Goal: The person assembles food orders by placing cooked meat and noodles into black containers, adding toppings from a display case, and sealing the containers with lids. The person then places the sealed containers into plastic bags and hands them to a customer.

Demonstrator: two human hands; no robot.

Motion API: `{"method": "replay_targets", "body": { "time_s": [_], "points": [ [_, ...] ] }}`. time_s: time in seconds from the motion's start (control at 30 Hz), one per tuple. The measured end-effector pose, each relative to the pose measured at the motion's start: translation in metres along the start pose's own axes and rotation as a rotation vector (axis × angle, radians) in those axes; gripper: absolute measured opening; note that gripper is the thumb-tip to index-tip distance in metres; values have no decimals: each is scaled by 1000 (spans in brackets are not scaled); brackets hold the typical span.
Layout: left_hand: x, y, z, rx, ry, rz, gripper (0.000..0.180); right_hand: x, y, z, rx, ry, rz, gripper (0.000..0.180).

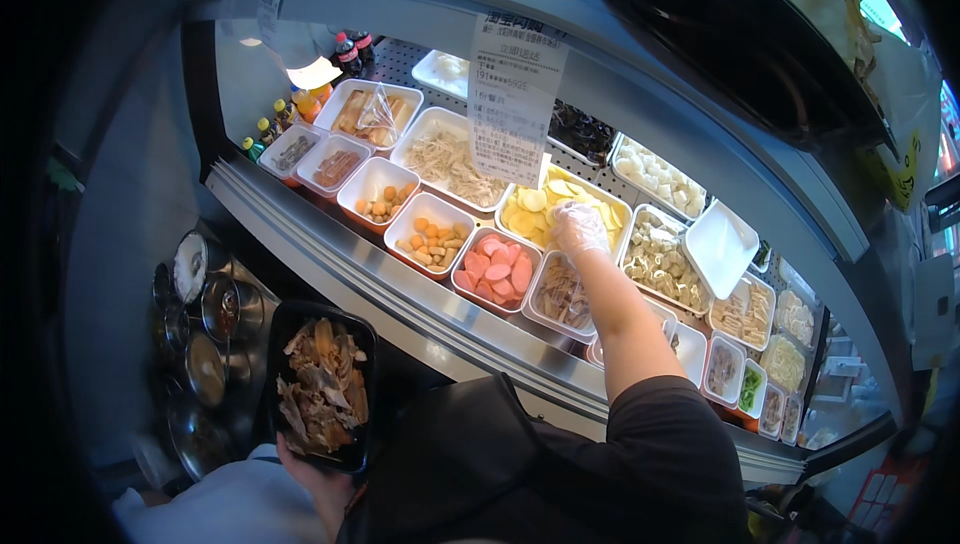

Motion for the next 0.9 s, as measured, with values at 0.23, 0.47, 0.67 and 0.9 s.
{"method": "replay_targets", "body": {
  "time_s": [0.23, 0.47, 0.67, 0.9],
  "points": [
    [-2, -11, -6, 12, 72, -48, 64, 35, 42, -24, 28, 9, 31, 13],
    [-1, -17, -19, -8, -14, -38, 65, -14, 44, -5, 385, 267, -854, 9],
    [9, -20, -26, -76, -150, 0, 64, -150, -80, 82, 122, -259, -1017, 23],
    [18, -10, -26, -112, -331, 63, 60, -425, -155, 187, -1023, 877, -639, 24]
  ]
}}
Point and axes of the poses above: each hand's wrist, its own z-axis away from the middle knuckle, its own x-axis out of the palm, y = z × x, the point moved 6 cm from there along -z, towards the middle knuckle, and after that the axes turned 2 degrees about x, right-handed, at the moved point
